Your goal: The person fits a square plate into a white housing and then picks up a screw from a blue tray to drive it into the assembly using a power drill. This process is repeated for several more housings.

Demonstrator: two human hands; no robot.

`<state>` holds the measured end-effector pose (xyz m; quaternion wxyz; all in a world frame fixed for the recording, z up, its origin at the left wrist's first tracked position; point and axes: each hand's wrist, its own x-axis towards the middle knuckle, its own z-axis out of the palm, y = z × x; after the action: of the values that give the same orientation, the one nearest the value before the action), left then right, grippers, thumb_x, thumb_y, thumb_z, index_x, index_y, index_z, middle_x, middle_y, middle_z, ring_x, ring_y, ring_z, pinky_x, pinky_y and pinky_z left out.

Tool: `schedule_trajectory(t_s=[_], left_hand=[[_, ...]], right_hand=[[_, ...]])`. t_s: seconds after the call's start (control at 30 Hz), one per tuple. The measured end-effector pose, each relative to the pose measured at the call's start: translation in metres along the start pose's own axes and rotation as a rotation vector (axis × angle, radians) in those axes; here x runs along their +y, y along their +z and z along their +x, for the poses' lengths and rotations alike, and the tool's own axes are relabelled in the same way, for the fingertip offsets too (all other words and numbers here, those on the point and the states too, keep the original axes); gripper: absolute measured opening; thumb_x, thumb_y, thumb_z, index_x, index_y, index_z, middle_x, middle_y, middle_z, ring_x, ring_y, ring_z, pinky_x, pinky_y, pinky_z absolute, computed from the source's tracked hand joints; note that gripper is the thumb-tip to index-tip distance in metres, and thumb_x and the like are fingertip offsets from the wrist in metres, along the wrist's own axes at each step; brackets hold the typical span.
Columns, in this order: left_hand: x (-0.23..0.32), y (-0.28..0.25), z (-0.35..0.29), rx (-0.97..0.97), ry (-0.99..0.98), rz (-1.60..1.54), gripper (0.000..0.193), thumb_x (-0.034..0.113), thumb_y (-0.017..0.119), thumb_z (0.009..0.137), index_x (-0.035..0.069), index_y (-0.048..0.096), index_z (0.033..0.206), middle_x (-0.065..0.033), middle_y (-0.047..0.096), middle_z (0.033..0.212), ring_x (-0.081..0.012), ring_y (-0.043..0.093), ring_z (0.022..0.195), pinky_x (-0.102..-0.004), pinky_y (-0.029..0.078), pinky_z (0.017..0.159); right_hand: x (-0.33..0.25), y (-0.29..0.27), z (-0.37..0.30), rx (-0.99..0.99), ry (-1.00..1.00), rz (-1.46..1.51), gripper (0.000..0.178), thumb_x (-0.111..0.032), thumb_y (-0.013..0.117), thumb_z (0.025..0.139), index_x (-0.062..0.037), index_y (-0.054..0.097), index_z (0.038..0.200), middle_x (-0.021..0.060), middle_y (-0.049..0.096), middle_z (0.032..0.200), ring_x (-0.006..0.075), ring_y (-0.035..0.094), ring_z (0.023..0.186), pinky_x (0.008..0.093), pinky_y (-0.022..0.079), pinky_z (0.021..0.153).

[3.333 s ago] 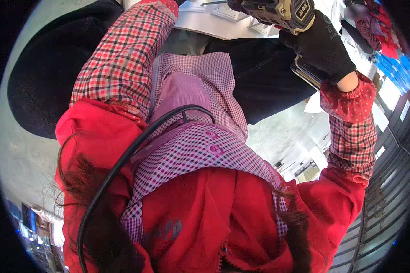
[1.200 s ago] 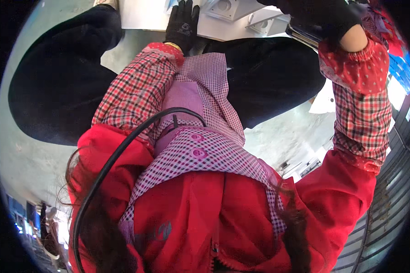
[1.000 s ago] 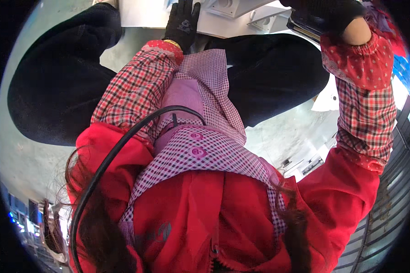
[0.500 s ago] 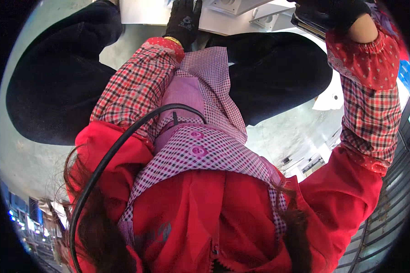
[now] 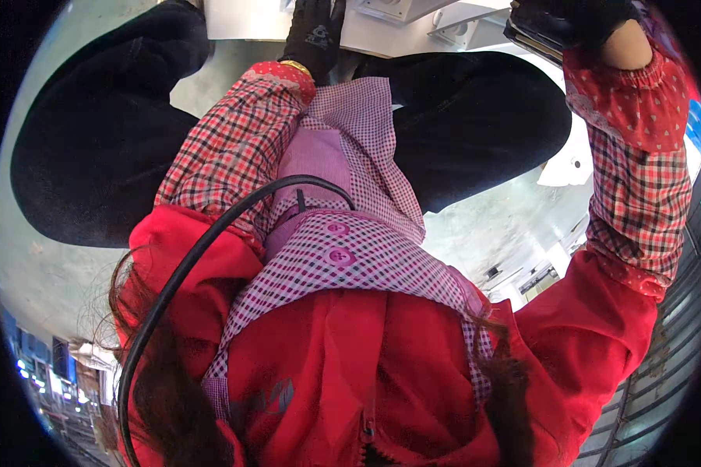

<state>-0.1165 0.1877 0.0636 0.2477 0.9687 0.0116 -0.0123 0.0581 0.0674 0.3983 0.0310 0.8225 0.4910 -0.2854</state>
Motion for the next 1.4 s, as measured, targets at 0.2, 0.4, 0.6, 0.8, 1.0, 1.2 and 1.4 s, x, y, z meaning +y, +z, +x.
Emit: schedule_trajectory(t_s=[0.2,0.4,0.6,0.8,1.0,1.2,1.4], left_hand=[[-0.005,0.009,0.001,0.009,0.002,0.070,0.061,0.024,0.042,0.081,-0.007,0.029,0.131,-0.0324,0.022,0.136,-0.0469,0.020,0.127,-0.0525,0.015,0.105],[-0.001,0.014,0.005,-0.001,0.005,0.104,0.057,0.020,0.039,0.081,-0.007,0.030,0.131,-0.0326,0.023,0.136,-0.0469,0.022,0.127,-0.0526,0.015,0.104],[-0.005,0.003,-0.001,-0.039,-0.013,0.076,0.061,0.024,0.041,0.081,-0.008,0.028,0.132,-0.0331,0.021,0.136,-0.0473,0.019,0.127,-0.0526,0.013,0.105],[-0.002,0.003,0.001,0.009,0.008,0.063,0.063,0.026,0.043,0.081,-0.008,0.027,0.132,-0.0330,0.020,0.136,-0.0474,0.018,0.128,-0.0524,0.012,0.106],[-0.004,0.009,0.001,0.022,0.001,0.075,0.062,0.026,0.043,0.081,-0.008,0.029,0.131,-0.0329,0.022,0.136,-0.0474,0.021,0.127,-0.0527,0.014,0.105],[-0.010,0.016,0.000,-0.008,0.014,0.114,0.061,0.024,0.042,0.081,-0.008,0.029,0.131,-0.0332,0.023,0.136,-0.0465,0.022,0.127,-0.0533,0.015,0.105],[-0.001,0.007,-0.006,0.057,0.060,-0.057,0.062,0.022,0.044,0.079,-0.009,0.029,0.131,-0.0332,0.021,0.137,-0.0468,0.016,0.129,-0.0541,0.012,0.105]], right_hand=[[0.004,0.000,-0.001,-0.003,-0.007,0.014,0.024,-0.018,0.061,0.072,-0.0010,0.059,0.088,0.0160,0.061,0.084,0.0314,0.059,0.073,0.0367,0.048,0.066],[0.004,-0.003,-0.002,-0.005,0.015,0.005,0.023,-0.018,0.061,0.072,-0.0009,0.060,0.087,0.0161,0.061,0.082,0.0313,0.059,0.073,0.0368,0.048,0.066],[0.003,0.004,0.006,-0.003,-0.006,0.015,0.023,-0.018,0.060,0.072,-0.0008,0.060,0.087,0.0162,0.061,0.081,0.0312,0.060,0.072,0.0368,0.048,0.066],[0.003,-0.003,0.004,-0.007,-0.007,0.013,0.022,-0.018,0.060,0.071,-0.0008,0.061,0.086,0.0163,0.062,0.080,0.0311,0.060,0.071,0.0368,0.049,0.066],[0.000,-0.002,0.009,-0.009,-0.014,0.001,0.022,-0.018,0.060,0.071,-0.0007,0.061,0.085,0.0164,0.062,0.079,0.0311,0.061,0.071,0.0369,0.049,0.065],[-0.014,-0.002,0.030,-0.028,-0.051,-0.007,0.021,-0.018,0.059,0.071,-0.0006,0.062,0.084,0.0165,0.062,0.078,0.0310,0.061,0.070,0.0369,0.049,0.065],[-0.030,0.002,0.063,-0.061,-0.068,-0.019,0.021,-0.017,0.059,0.071,-0.0006,0.062,0.083,0.0166,0.063,0.077,0.0309,0.061,0.070,0.0370,0.050,0.065]])
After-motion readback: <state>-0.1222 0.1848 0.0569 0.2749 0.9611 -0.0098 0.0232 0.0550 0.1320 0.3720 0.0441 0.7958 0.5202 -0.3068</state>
